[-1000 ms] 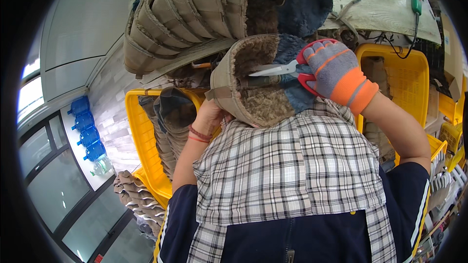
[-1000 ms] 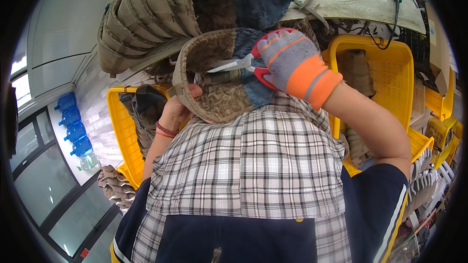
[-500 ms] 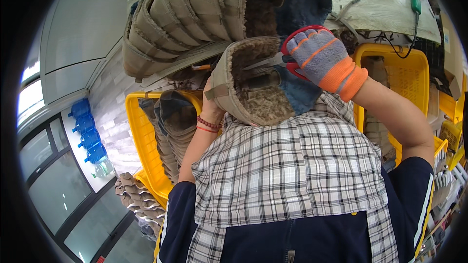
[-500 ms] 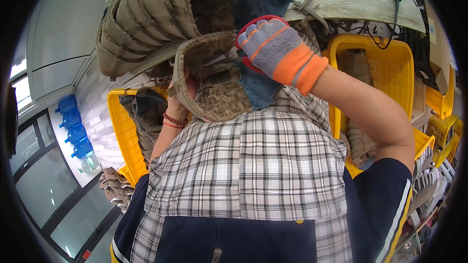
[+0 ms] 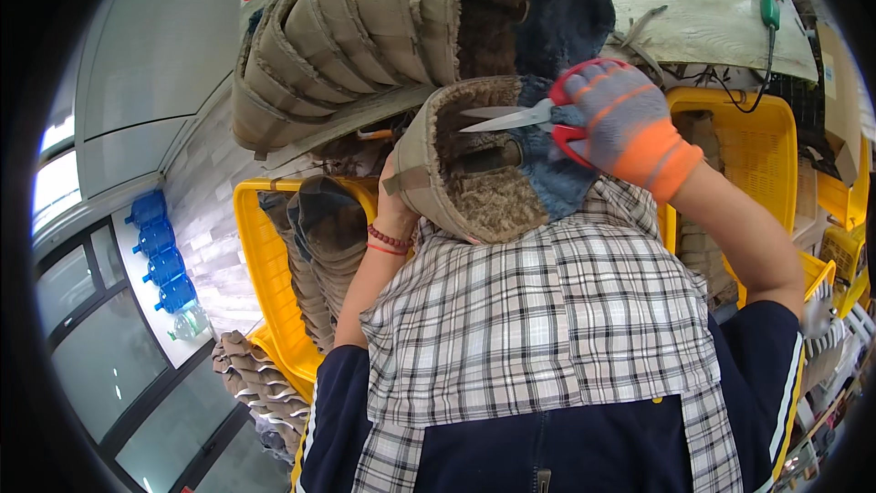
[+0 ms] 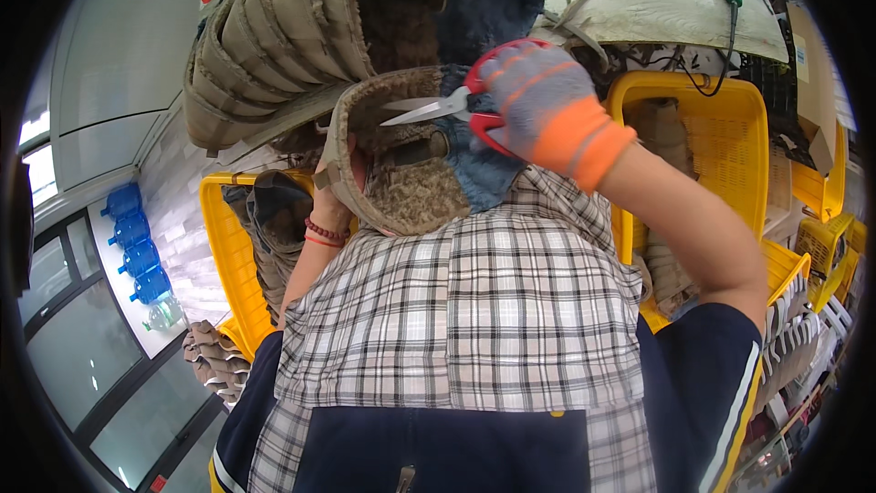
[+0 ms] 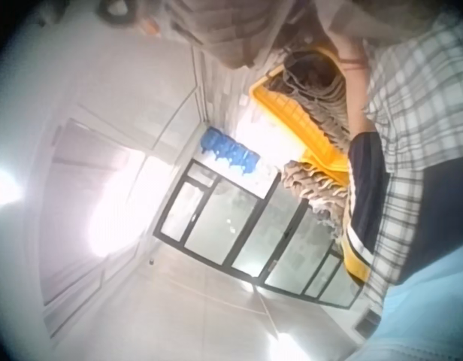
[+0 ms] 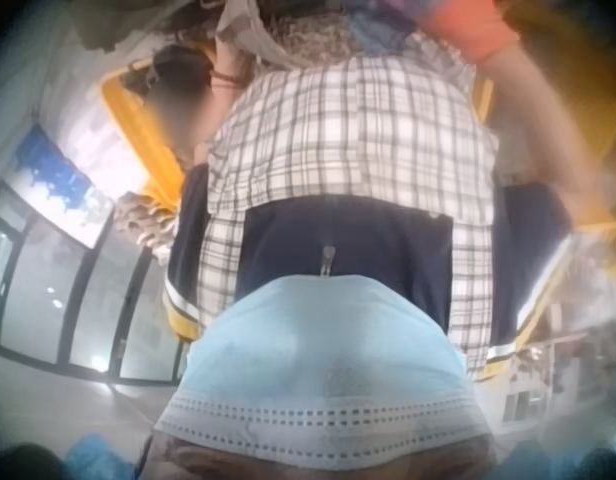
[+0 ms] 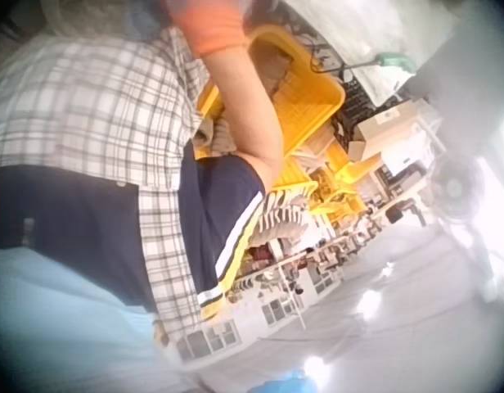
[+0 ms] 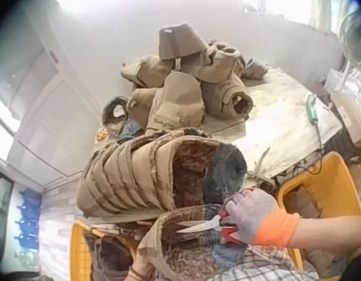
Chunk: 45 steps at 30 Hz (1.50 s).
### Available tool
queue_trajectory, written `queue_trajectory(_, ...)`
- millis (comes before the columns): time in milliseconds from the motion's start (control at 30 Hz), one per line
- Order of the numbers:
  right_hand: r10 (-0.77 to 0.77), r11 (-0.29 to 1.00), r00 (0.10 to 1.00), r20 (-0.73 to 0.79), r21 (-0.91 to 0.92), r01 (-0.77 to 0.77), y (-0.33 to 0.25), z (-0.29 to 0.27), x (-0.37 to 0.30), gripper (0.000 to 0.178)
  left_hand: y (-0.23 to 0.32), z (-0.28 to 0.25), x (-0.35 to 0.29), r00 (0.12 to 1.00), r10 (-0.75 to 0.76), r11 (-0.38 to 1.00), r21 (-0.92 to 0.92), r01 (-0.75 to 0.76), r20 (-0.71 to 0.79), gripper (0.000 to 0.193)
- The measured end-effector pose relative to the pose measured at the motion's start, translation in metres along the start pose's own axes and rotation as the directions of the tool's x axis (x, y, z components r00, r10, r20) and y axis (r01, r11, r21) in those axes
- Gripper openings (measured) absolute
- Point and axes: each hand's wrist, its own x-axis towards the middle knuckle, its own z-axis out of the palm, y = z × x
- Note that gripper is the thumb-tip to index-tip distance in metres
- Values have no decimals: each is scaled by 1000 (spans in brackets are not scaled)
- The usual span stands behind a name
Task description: The person trims the interior lining of several beige slip-on shoes using red-handled scissors and a green electric rotary cutter. They repeatedly pick up shoes from a pile, cut away excess material inside, and place the trimmed shoes into a yellow basket.
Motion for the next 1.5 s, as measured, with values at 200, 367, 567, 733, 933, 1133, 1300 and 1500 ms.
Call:
queue_trajectory(200, 525, 384, 746, 410, 668, -638, -35, -1, -45, 46, 17, 27, -12, 986, 126, 985, 103, -137, 106, 34)
queue_trajectory(367, 419, 17, 872, 253, 958, -286, -80, -22, -29, 56, 64, 131, 10, 889, 261, 730, 526, -436, 375, 22)
queue_trajectory(567, 664, 181, 748, 18, 966, -184, -84, -57, -1, 53, 106, 198, 46, 695, 236, 168, 676, -717, 679, 22)
queue_trajectory(733, 717, 366, 671, -190, 922, -129, -52, -8, 28, 41, 201, 169, 102, 492, 392, -670, 608, -427, 777, 26)
queue_trajectory(933, 464, 295, 874, -147, 955, 4, -34, 7, 94, 40, 184, 139, 119, 738, 444, -269, 861, -432, 508, 29)
queue_trajectory(1133, 525, 387, 815, -246, 921, 29, 20, 91, 119, 41, 167, 151, 124, 691, 557, -394, 879, -269, 461, 27)
queue_trajectory(1300, 551, 427, 805, -220, 903, -46, 2, 87, 89, 38, 192, 137, 136, 752, 541, -176, 925, -337, 377, 25)
queue_trajectory(1500, 664, 140, 726, -179, 983, 114, 41, 110, 51, 33, 276, 137, 252, 765, 622, -306, 951, 38, 169, 48)
